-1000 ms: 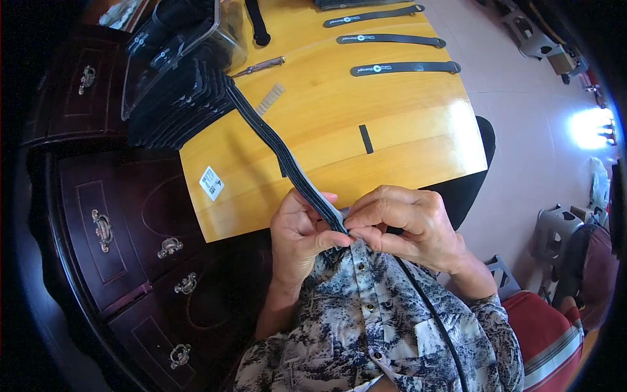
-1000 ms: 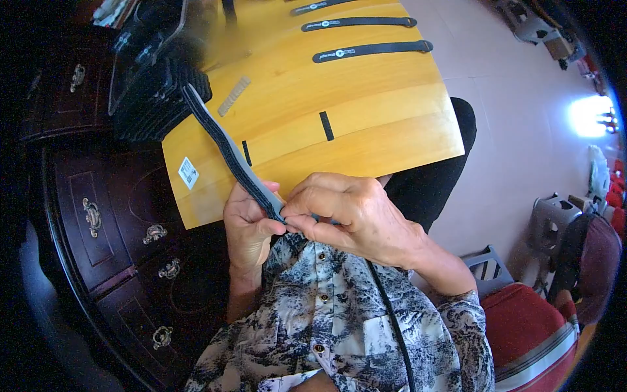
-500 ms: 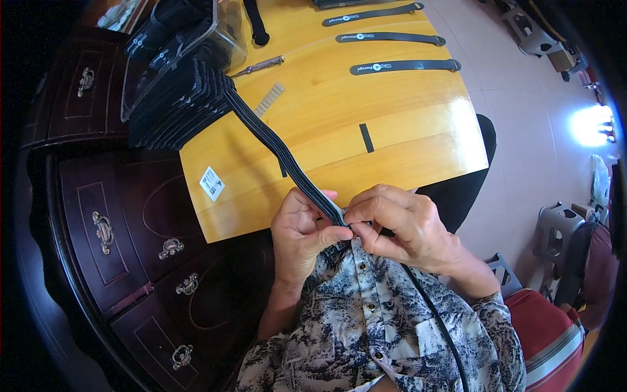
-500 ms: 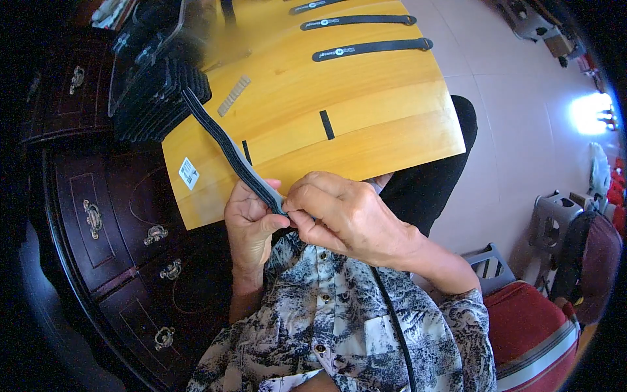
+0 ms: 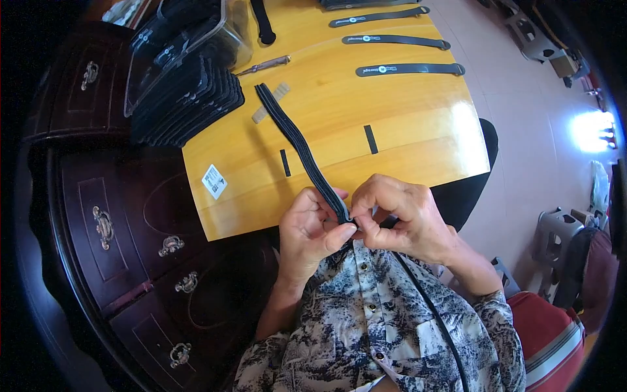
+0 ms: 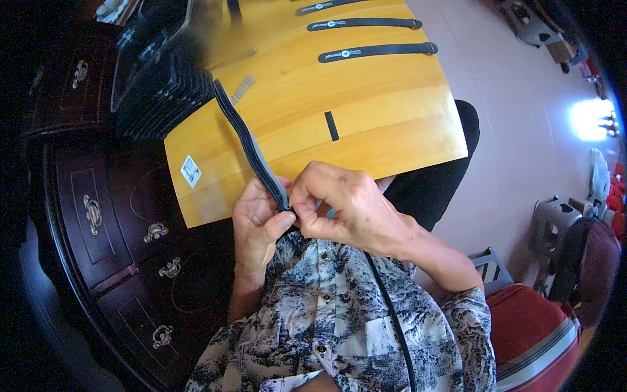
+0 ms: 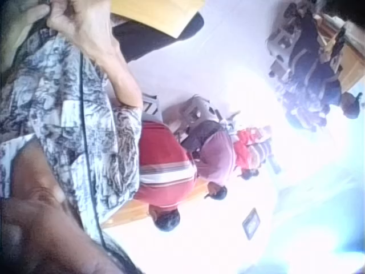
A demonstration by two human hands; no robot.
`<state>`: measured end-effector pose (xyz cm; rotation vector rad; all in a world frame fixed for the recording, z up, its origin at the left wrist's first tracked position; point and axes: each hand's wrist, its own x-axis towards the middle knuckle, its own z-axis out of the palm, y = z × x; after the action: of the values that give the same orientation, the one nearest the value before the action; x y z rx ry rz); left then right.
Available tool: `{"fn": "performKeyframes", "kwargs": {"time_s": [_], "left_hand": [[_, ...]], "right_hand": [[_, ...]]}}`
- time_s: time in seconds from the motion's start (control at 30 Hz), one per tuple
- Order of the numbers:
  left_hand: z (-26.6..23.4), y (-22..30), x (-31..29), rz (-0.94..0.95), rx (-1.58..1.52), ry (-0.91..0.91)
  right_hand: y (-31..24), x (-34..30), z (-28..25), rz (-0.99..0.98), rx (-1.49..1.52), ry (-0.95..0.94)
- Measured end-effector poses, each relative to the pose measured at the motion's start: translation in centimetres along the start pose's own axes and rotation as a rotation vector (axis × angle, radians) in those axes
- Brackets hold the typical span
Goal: The person is assembling black fabric straps with plastic buckles and organizing them on a table.
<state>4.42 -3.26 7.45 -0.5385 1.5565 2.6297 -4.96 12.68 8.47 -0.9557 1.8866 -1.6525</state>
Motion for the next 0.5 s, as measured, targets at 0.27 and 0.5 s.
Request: {"fn": "performKeyframes", "kwargs": {"time_s": [0.27, 0.5], "left_hand": [[0.0, -0.6, 0.0, -0.025, 0.002, 0.04], [0.3, 0.3, 0.0, 0.021, -0.052, 0.047]], "right_hand": [[0.6, -0.1, 1.0, -0.023, -0.054, 0.017], [1.0, 0.0, 0.8, -0.094, 0.018, 0.058]]}}
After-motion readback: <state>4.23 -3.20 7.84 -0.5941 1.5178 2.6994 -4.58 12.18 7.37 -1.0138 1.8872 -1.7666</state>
